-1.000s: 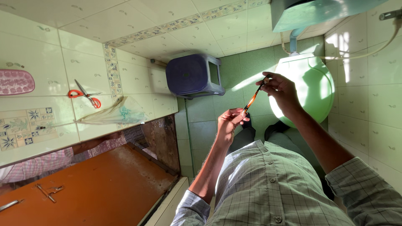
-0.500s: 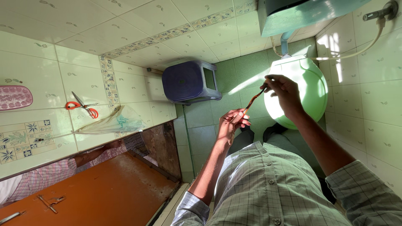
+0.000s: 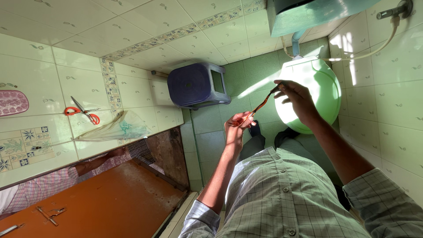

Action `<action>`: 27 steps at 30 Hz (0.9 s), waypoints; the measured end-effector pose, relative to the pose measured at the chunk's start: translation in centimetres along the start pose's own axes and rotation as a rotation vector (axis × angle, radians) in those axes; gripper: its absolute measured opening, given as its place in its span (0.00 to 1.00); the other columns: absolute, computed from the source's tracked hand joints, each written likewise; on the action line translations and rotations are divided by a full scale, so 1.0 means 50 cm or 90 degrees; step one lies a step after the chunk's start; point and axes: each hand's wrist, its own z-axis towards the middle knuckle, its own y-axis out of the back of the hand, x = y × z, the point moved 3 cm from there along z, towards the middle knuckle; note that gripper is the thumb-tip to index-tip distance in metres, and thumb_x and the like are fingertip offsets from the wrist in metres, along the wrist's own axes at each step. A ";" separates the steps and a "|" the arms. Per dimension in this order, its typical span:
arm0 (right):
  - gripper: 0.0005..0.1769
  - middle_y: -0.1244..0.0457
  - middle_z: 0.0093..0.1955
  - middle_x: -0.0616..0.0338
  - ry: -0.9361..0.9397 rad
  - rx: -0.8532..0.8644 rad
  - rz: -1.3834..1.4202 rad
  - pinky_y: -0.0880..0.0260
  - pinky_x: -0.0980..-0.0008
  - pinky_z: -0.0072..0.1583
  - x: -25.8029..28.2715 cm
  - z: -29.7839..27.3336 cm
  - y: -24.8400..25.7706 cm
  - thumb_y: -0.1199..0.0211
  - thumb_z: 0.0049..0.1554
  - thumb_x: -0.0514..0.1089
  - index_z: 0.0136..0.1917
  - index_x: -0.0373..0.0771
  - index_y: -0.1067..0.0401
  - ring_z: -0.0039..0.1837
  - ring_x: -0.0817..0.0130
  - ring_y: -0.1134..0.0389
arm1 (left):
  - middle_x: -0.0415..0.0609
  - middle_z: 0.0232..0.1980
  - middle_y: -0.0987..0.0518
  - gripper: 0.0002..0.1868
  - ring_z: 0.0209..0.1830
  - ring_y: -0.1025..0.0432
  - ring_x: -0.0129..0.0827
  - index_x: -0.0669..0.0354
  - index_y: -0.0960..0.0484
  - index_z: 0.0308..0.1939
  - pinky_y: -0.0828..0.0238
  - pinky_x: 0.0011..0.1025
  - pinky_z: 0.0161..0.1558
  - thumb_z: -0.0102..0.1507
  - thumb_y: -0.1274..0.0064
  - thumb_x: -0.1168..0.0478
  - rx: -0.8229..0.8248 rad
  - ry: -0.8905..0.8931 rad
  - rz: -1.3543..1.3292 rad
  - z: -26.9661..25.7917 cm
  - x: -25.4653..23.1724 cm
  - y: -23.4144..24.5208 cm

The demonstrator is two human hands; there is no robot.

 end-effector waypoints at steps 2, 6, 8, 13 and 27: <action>0.18 0.30 0.56 0.56 0.001 -0.013 0.014 0.28 0.69 0.51 -0.003 -0.003 0.002 0.49 0.69 0.47 0.68 0.41 0.29 0.56 0.68 0.27 | 0.51 0.39 0.15 0.17 0.35 0.21 0.29 0.66 0.15 0.52 0.28 0.26 0.40 0.60 0.33 0.66 0.012 -0.009 -0.004 0.002 -0.002 -0.006; 0.17 0.29 0.56 0.57 -0.006 -0.026 0.032 0.28 0.69 0.51 -0.015 -0.002 0.005 0.48 0.68 0.45 0.67 0.39 0.28 0.56 0.69 0.27 | 0.51 0.41 0.14 0.17 0.33 0.20 0.30 0.65 0.17 0.53 0.28 0.25 0.37 0.63 0.37 0.61 0.044 0.021 -0.057 -0.007 0.001 -0.010; 0.17 0.29 0.56 0.57 -0.012 -0.027 0.027 0.28 0.69 0.51 -0.021 0.002 0.003 0.47 0.67 0.44 0.66 0.38 0.28 0.56 0.69 0.27 | 0.51 0.42 0.14 0.17 0.33 0.20 0.30 0.66 0.17 0.54 0.28 0.25 0.37 0.65 0.37 0.60 0.068 0.013 -0.068 -0.014 0.001 -0.010; 0.16 0.28 0.56 0.61 -0.041 0.022 0.011 0.31 0.71 0.53 -0.040 0.000 -0.028 0.42 0.64 0.43 0.65 0.39 0.28 0.57 0.72 0.28 | 0.52 0.42 0.14 0.16 0.32 0.21 0.31 0.65 0.17 0.53 0.27 0.26 0.36 0.67 0.40 0.58 0.086 0.039 -0.048 -0.033 -0.001 -0.003; 0.17 0.30 0.54 0.63 -0.128 0.194 -0.003 0.31 0.72 0.55 -0.066 -0.010 -0.223 0.47 0.65 0.45 0.63 0.40 0.25 0.53 0.76 0.32 | 0.42 0.48 0.15 0.15 0.39 0.24 0.26 0.59 0.17 0.48 0.32 0.27 0.42 0.72 0.49 0.51 -0.036 0.003 -0.022 -0.050 0.028 0.099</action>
